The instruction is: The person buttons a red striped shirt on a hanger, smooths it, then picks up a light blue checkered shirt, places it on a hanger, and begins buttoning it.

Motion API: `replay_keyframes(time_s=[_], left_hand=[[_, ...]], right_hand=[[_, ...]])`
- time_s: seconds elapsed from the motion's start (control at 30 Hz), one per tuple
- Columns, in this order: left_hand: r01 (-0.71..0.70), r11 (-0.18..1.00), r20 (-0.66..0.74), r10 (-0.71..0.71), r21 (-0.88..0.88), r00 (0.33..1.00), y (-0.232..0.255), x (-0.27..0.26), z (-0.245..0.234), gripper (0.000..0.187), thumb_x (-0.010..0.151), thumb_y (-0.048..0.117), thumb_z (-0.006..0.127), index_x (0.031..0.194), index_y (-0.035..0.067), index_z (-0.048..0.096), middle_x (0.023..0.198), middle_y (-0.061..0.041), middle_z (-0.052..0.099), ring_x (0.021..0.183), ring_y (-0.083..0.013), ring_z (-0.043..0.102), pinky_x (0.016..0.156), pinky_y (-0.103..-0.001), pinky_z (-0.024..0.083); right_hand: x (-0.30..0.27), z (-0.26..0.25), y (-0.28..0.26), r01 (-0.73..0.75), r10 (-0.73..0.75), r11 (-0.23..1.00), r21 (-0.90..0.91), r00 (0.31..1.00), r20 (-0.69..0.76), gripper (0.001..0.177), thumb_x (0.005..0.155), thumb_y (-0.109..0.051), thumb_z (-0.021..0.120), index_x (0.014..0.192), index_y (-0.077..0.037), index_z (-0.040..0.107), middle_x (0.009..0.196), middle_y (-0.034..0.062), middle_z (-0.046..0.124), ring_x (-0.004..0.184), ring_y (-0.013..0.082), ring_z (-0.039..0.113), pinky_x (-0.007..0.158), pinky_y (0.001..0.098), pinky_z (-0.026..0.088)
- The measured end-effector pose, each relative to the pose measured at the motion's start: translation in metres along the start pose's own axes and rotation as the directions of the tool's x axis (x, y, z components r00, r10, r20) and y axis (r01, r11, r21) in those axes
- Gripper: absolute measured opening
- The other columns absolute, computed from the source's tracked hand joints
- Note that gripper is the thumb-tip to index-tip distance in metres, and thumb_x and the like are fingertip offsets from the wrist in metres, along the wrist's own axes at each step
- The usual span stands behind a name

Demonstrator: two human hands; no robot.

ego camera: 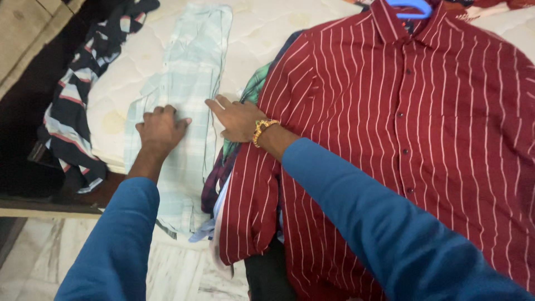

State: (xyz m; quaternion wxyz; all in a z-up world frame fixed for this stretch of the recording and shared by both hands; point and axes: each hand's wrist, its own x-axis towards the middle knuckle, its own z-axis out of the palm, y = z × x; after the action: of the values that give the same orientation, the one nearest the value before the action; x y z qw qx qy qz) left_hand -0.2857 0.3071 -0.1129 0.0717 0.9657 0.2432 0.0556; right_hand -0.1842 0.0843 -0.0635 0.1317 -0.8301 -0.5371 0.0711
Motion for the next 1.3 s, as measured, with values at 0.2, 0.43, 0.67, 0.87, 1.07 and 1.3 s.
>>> replay_keyframes(time_s=[0.2,0.43,0.67,0.87,1.07,1.3], left_hand=[[-0.132,0.991,-0.192,0.123,-0.033,0.974,-0.005,0.003,0.017,0.026,0.098,0.027,0.070,0.101,0.002,0.067,0.111,-0.021,0.066,0.101,-0.0442,0.063,0.083,-0.057,0.050],[-0.030,0.886,-0.124,-0.031,-0.463,0.992,-0.002,-0.012,0.009,0.042,0.102,0.031,0.066,0.125,0.000,0.051,0.112,-0.027,0.067,0.109,-0.0454,0.066,0.093,-0.051,0.051],[0.023,0.948,-0.149,-0.074,-0.318,0.986,0.005,-0.049,0.011,0.104,0.079,0.047,0.084,0.150,-0.002,0.026,0.138,-0.041,0.039,0.107,-0.0554,0.058,0.088,-0.054,0.051],[0.063,0.956,-0.140,-0.107,-0.287,0.984,-0.020,-0.047,0.036,0.067,0.086,0.030,0.073,0.144,0.005,0.051,0.138,-0.030,0.056,0.118,-0.0509,0.061,0.098,-0.055,0.051],[0.243,0.905,0.042,-0.244,-0.349,0.969,-0.025,-0.038,-0.015,0.050,0.090,0.030,0.060,0.127,-0.004,0.062,0.122,-0.035,0.066,0.119,-0.0496,0.062,0.105,-0.050,0.048],[0.110,0.845,0.095,-0.070,-0.523,0.993,-0.014,-0.100,-0.083,0.055,0.086,0.026,0.054,0.133,-0.001,0.062,0.118,-0.030,0.069,0.114,-0.0408,0.065,0.100,-0.043,0.047]], right_hand=[[-0.001,0.027,0.012,0.049,-0.050,0.997,-0.057,0.998,-0.022,0.087,0.083,-0.023,0.076,0.156,-0.008,0.031,0.147,0.0163,0.051,0.127,0.0327,0.057,0.104,0.0490,0.040],[0.003,0.027,-0.002,-0.010,0.010,1.000,0.008,1.000,0.008,0.089,0.087,-0.047,0.073,0.154,-0.004,0.031,0.133,0.0189,0.061,0.139,0.0361,0.045,0.119,0.0570,0.016],[0.005,0.073,-0.014,0.196,-0.195,0.980,0.045,0.980,-0.038,0.081,0.083,-0.036,0.075,0.148,-0.006,0.037,0.149,0.0322,0.043,0.142,0.0441,0.034,0.113,0.0535,0.022],[0.020,0.093,-0.001,0.025,-0.180,0.629,0.777,0.977,0.114,0.071,0.090,-0.004,0.060,0.156,-0.006,0.035,0.159,0.0183,0.045,0.145,0.0286,0.045,0.115,0.0387,0.042],[0.029,0.131,-0.050,0.012,-0.309,-0.058,0.998,0.951,-0.030,0.078,0.087,-0.003,0.066,0.155,0.001,0.029,0.159,0.0182,0.042,0.148,0.0227,0.042,0.115,0.0370,0.041],[0.008,0.096,-0.076,-0.162,0.416,-0.177,0.971,0.882,0.223,0.068,0.095,-0.038,0.068,0.148,-0.008,0.037,0.137,0.0167,0.057,0.124,0.0245,0.057,0.106,0.0464,0.044]])
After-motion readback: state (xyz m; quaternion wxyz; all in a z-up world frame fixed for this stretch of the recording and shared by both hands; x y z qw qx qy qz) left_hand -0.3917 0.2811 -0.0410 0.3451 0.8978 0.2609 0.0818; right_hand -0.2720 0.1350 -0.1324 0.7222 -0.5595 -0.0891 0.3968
